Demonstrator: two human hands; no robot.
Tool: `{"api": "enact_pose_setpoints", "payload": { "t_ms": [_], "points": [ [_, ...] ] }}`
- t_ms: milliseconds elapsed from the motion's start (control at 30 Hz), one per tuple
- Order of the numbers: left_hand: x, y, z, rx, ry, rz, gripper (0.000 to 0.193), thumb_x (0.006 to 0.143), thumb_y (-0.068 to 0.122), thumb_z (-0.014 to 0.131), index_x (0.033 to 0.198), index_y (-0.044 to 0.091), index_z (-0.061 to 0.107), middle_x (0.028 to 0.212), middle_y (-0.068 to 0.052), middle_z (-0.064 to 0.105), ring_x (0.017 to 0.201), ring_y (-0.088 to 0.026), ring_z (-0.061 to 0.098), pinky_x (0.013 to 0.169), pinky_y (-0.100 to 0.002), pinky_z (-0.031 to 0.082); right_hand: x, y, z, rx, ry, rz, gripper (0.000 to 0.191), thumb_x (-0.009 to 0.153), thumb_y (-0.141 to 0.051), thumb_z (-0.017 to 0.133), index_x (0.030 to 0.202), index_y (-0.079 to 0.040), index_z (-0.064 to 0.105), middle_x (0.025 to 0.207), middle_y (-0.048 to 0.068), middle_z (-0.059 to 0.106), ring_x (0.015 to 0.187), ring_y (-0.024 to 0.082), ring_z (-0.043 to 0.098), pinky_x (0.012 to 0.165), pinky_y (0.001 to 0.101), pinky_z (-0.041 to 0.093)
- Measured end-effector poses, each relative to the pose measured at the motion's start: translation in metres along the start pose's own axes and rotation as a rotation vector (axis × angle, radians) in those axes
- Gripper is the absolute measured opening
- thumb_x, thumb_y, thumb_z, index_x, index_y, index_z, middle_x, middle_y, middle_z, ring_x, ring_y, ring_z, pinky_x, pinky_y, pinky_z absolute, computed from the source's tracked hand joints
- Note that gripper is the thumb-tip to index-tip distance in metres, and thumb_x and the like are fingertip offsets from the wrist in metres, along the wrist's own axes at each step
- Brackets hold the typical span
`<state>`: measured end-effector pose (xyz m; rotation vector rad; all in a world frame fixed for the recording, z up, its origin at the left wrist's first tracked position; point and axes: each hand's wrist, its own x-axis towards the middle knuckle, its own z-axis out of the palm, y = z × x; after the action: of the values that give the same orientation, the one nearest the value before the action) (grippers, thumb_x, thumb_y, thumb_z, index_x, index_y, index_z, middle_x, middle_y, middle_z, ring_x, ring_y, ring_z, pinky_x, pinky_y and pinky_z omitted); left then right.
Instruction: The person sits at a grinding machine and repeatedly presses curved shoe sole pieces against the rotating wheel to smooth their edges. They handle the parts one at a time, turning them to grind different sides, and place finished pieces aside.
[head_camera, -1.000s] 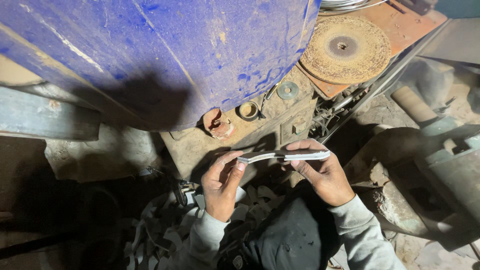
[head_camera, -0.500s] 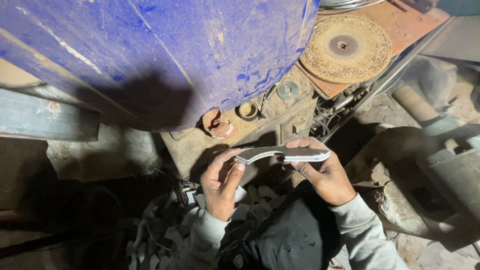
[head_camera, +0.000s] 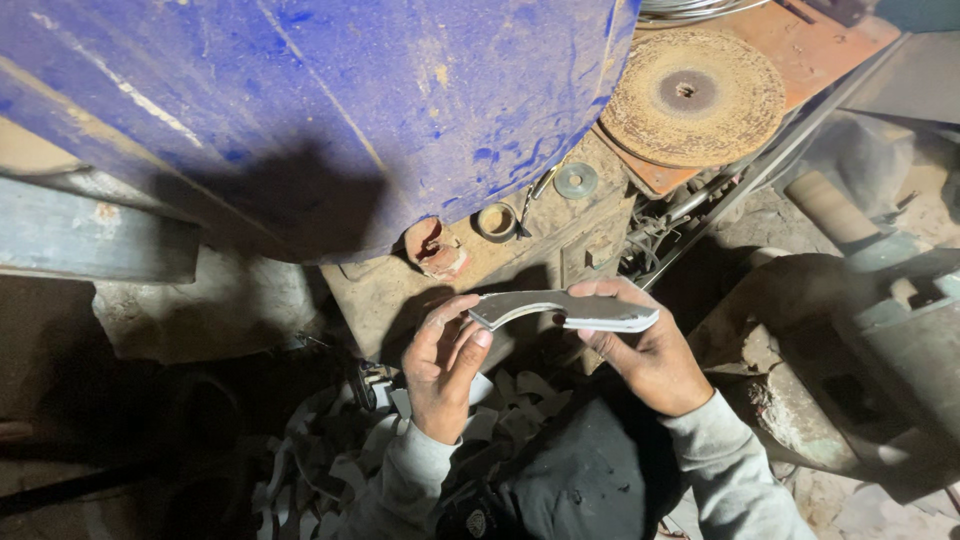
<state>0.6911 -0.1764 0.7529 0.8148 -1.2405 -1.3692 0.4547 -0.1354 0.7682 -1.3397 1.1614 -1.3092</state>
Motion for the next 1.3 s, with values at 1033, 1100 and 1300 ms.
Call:
{"api": "enact_pose_setpoints", "payload": {
  "t_ms": [1033,1100,1300],
  "points": [
    [-0.013,-0.248,0.138,-0.178,-0.442,-0.28,0.038,0.081,-0.019,0.054,0.112,0.003,0.058,0.118,-0.007,0.057,0.108,-0.013,0.059,0.086,-0.025,0.047,-0.181,0.209,-0.125,0.107,0.437,0.262,0.045,0.09,-0.012,0.069,0.13,-0.007,0.05,0.11,0.005,0.058,0.095,0.012,0.059,0.08,0.0309,0.054],
    [-0.017,-0.266,0.143,-0.172,-0.496,-0.358,0.04,0.084,-0.019,0.055,0.117,0.003,0.058,0.113,-0.009,0.059,0.093,-0.012,0.054,0.078,-0.024,0.044,-0.194,0.227,-0.141,-0.126,0.373,0.342,0.032,0.092,-0.016,0.071,0.121,-0.005,0.06,0.101,0.007,0.065,0.093,0.014,0.063,0.081,0.0315,0.055],
    [-0.04,-0.338,0.181,-0.167,-0.743,-0.288,0.033,0.084,-0.02,0.053,0.11,-0.001,0.061,0.114,-0.008,0.059,0.095,-0.012,0.058,0.079,-0.024,0.046,-0.235,0.267,-0.163,-0.129,0.248,0.398,0.047,0.091,-0.024,0.072,0.132,-0.005,0.06,0.109,0.007,0.074,0.101,0.016,0.07,0.091,0.0323,0.056]
  ]
}}
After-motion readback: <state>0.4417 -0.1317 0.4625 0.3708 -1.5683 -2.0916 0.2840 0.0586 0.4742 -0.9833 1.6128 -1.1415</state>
